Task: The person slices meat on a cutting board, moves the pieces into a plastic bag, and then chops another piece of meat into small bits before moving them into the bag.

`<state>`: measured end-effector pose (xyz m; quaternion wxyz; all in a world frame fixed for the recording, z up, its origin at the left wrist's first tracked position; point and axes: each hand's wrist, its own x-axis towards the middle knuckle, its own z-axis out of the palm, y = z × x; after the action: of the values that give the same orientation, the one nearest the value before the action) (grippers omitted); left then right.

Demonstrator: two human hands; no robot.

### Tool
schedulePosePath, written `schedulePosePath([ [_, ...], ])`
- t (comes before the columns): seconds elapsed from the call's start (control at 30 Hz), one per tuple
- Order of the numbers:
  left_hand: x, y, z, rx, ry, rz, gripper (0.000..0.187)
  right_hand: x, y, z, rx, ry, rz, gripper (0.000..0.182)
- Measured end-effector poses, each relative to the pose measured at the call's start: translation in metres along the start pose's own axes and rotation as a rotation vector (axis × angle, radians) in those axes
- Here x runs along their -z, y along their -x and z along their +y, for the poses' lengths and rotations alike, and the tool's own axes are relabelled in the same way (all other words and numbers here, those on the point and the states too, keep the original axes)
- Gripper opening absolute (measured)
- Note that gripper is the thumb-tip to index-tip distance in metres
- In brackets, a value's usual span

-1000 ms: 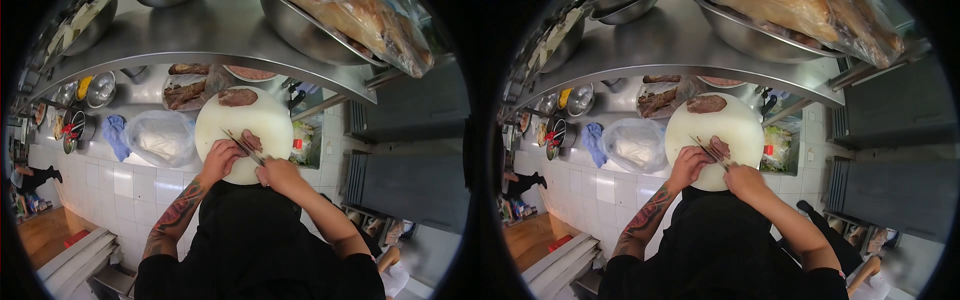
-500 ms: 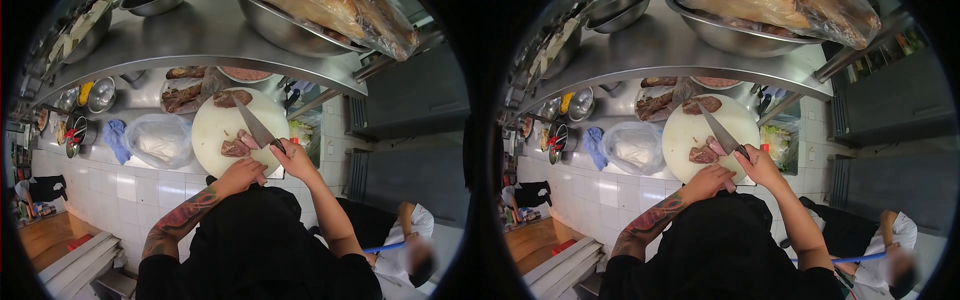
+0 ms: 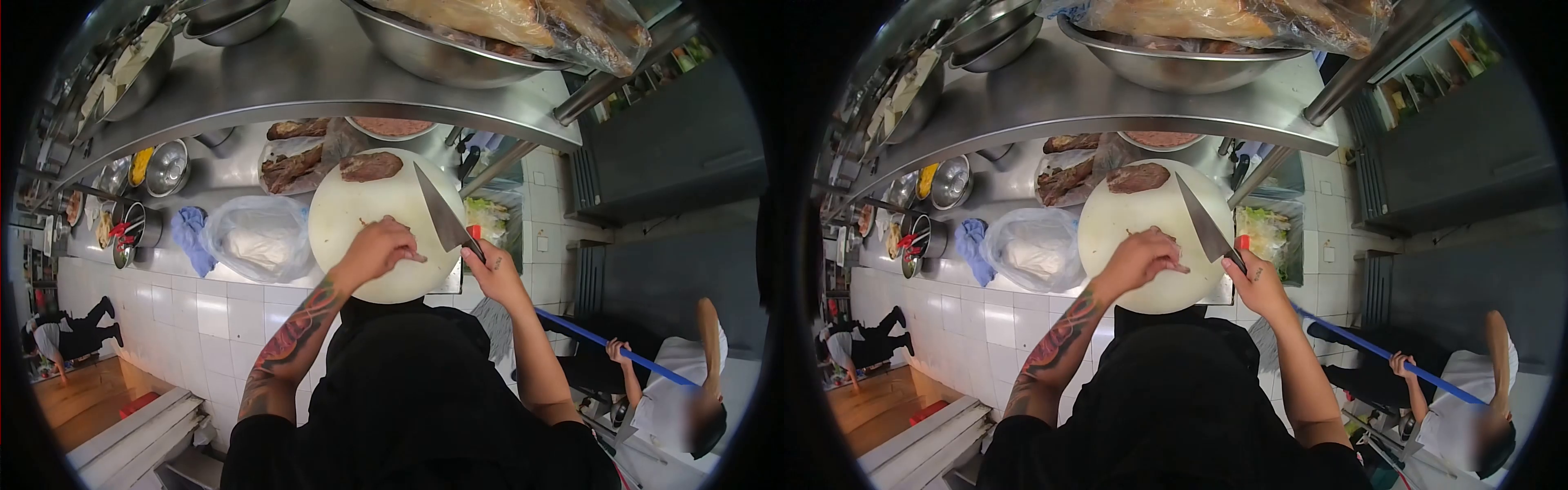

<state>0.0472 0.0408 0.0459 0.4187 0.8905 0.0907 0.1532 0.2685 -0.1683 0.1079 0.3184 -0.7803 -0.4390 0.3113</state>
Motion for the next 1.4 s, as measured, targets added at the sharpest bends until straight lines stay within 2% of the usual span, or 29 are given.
schedulePosePath([
  [0.07,0.01,-0.004,-0.007,0.042,-0.046,0.016,0.016,-0.001,0.001,0.001,-0.027,0.044,-0.037,0.035],
  [0.13,0.02,-0.003,-0.018,0.028,-0.287,0.311,0.018,-0.008,0.004,0.002,0.01,0.036,-0.003,0.035],
  [0.2,0.028,0.012,-0.024,0.051,-0.254,0.39,0.02,-0.012,0.008,-0.004,0.046,0.084,-0.022,0.034],
  [0.27,0.029,0.037,-0.025,0.123,-0.25,0.557,0.025,-0.02,0.015,-0.017,0.077,0.127,-0.043,0.033],
  [0.4,0.003,0.076,-0.015,0.059,-0.228,0.489,0.027,-0.038,0.026,-0.041,0.172,0.296,-0.109,0.028],
  [0.47,-0.007,0.079,-0.008,-0.032,-0.274,0.391,0.032,-0.043,0.03,-0.052,0.211,0.432,-0.183,0.027],
  [0.67,-0.019,0.081,-0.023,0.008,-0.23,0.417,0.032,-0.03,0.037,-0.067,0.307,0.564,-0.228,0.027],
  [0.77,-0.021,0.083,-0.027,0.006,-0.208,0.428,0.03,-0.022,0.037,-0.083,0.273,0.62,-0.288,0.027],
  [0.83,-0.024,0.084,-0.031,0.0,-0.196,0.438,0.03,-0.021,0.032,-0.094,0.111,0.663,-0.404,0.028],
  [0.93,-0.021,0.084,-0.032,-0.006,-0.194,0.445,0.031,-0.026,0.025,-0.101,0.177,0.669,-0.393,0.029],
  [1.03,-0.019,0.083,-0.031,-0.026,-0.161,0.445,0.031,-0.059,-0.007,-0.111,0.175,0.64,-0.336,0.031],
  [1.13,-0.018,0.082,-0.033,-0.002,-0.153,0.442,0.031,-0.062,-0.023,-0.119,0.137,0.625,-0.39,0.031],
  [1.2,-0.02,0.083,-0.03,0.012,-0.13,0.46,0.03,-0.045,-0.009,-0.12,0.12,0.642,-0.389,0.032],
  [1.27,-0.019,0.083,-0.032,0.005,-0.129,0.461,0.029,-0.026,0.006,-0.124,0.008,0.682,-0.503,0.033],
  [1.3,-0.02,0.084,-0.032,-0.003,-0.127,0.453,0.028,-0.026,0.007,-0.121,0.02,0.683,-0.504,0.033],
  [1.33,-0.02,0.085,-0.033,-0.002,-0.125,0.449,0.028,-0.044,0.001,-0.107,0.016,0.68,-0.505,0.033],
  [1.4,-0.02,0.083,-0.035,-0.002,-0.115,0.447,0.028,-0.091,-0.022,-0.074,0.068,0.614,-0.352,0.031],
])
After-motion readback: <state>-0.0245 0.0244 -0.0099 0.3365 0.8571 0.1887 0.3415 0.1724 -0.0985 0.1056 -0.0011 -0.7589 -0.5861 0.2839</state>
